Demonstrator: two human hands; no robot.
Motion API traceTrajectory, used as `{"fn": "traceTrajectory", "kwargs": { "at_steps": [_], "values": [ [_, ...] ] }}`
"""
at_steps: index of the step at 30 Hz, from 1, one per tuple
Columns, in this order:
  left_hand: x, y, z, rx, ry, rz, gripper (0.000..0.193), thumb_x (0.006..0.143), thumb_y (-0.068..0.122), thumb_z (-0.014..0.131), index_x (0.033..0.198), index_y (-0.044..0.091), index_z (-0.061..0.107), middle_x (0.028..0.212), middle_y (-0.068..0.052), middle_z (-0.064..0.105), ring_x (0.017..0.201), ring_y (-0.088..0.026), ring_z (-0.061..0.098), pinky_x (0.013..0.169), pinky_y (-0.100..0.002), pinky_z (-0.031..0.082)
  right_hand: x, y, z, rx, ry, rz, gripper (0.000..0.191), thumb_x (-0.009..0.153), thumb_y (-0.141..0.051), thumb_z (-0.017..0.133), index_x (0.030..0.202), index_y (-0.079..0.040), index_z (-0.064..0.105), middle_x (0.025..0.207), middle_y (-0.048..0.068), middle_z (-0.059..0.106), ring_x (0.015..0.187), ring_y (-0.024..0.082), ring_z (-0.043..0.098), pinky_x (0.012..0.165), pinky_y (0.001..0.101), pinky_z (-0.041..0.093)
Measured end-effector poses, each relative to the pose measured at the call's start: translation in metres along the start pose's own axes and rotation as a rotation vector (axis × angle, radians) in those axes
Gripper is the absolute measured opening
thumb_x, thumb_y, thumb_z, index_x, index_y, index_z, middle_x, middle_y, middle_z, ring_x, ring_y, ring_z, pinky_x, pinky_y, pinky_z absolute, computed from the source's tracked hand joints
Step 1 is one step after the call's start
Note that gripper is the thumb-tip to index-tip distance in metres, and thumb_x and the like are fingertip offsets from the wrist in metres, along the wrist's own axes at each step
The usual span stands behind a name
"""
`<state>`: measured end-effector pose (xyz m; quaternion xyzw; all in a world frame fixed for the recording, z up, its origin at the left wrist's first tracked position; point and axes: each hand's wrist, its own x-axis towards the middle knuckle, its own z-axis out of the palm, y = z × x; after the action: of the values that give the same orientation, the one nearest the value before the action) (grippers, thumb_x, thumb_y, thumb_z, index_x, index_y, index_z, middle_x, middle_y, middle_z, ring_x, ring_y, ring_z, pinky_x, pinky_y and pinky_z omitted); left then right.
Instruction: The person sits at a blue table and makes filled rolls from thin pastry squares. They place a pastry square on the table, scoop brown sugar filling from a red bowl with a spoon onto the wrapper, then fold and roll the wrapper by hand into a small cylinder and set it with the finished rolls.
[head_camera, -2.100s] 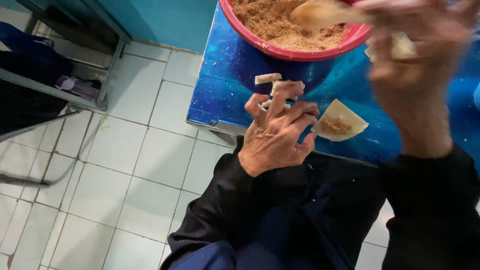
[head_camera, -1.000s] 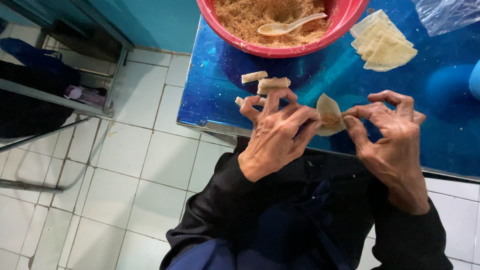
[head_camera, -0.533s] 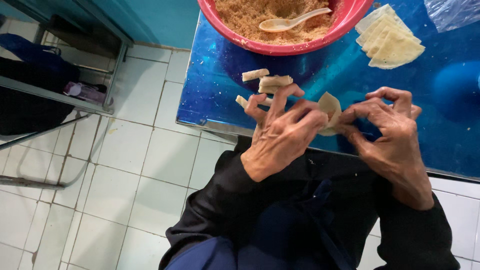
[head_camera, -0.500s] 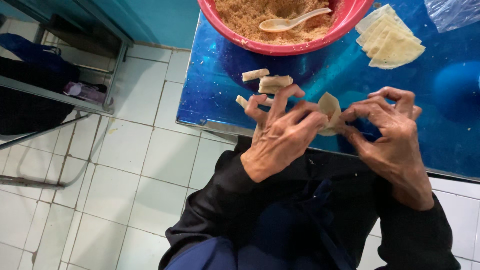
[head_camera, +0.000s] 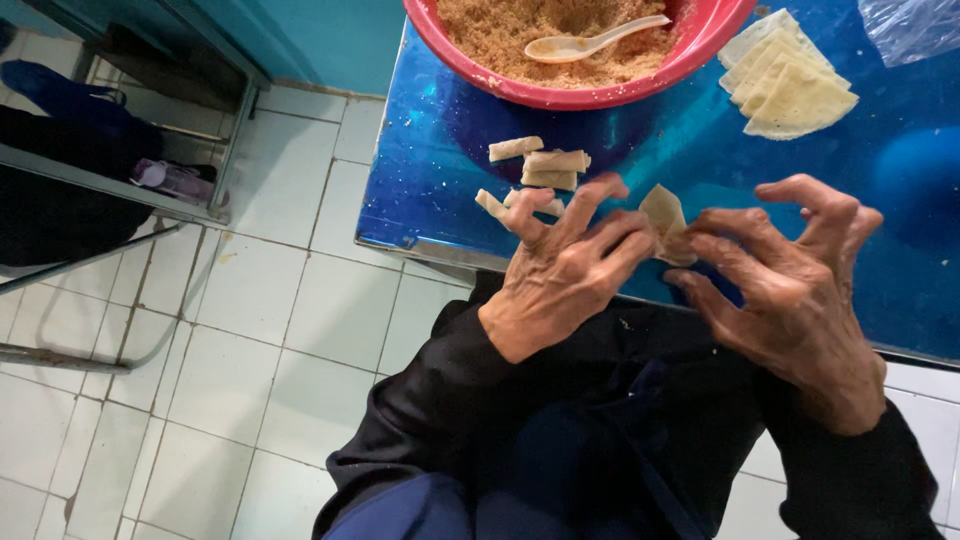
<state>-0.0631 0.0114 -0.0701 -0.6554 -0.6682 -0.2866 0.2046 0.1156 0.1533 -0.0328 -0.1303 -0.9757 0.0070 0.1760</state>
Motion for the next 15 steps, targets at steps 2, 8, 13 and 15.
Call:
{"fn": "traceTrajectory", "kwargs": {
  "at_steps": [2,8,13,15],
  "values": [
    [0.000,0.000,0.001,-0.019,0.007,-0.027,0.012,0.097,0.022,0.076,0.108,0.022,0.071,0.117,0.010,0.068,0.134,-0.017,0.051,0.109,-0.052,0.020,0.004,0.000,-0.004,-0.069,-0.042,-0.052,0.030,0.075,-0.030,0.091,0.101,-0.017,0.082,0.109,-0.004,0.077,0.128,0.028,0.043,0.103,0.0513,0.027],
    [0.003,-0.002,0.003,-0.107,0.009,-0.040,0.010,0.099,0.028,0.075,0.103,0.022,0.068,0.110,0.007,0.069,0.133,-0.020,0.051,0.107,-0.054,0.020,0.010,-0.005,-0.009,-0.389,0.032,-0.228,0.019,0.084,-0.031,0.082,0.101,-0.022,0.084,0.102,-0.011,0.077,0.123,0.020,0.044,0.100,0.0490,0.024],
    [0.003,-0.002,0.005,-0.134,-0.004,-0.059,0.011,0.098,0.024,0.074,0.107,0.022,0.068,0.111,0.006,0.071,0.133,-0.020,0.050,0.108,-0.054,0.020,0.013,-0.007,-0.013,-0.263,0.028,-0.197,0.018,0.081,-0.020,0.083,0.100,-0.019,0.083,0.107,-0.006,0.078,0.122,0.025,0.044,0.097,0.0506,0.026],
    [0.004,-0.003,0.005,-0.163,-0.002,-0.078,0.014,0.098,0.024,0.074,0.110,0.021,0.068,0.112,0.005,0.072,0.133,-0.021,0.050,0.107,-0.054,0.021,0.015,-0.006,-0.013,-0.272,0.023,-0.213,0.020,0.081,-0.018,0.083,0.100,-0.019,0.083,0.106,-0.007,0.078,0.122,0.023,0.045,0.097,0.0496,0.027]
  ]
}}
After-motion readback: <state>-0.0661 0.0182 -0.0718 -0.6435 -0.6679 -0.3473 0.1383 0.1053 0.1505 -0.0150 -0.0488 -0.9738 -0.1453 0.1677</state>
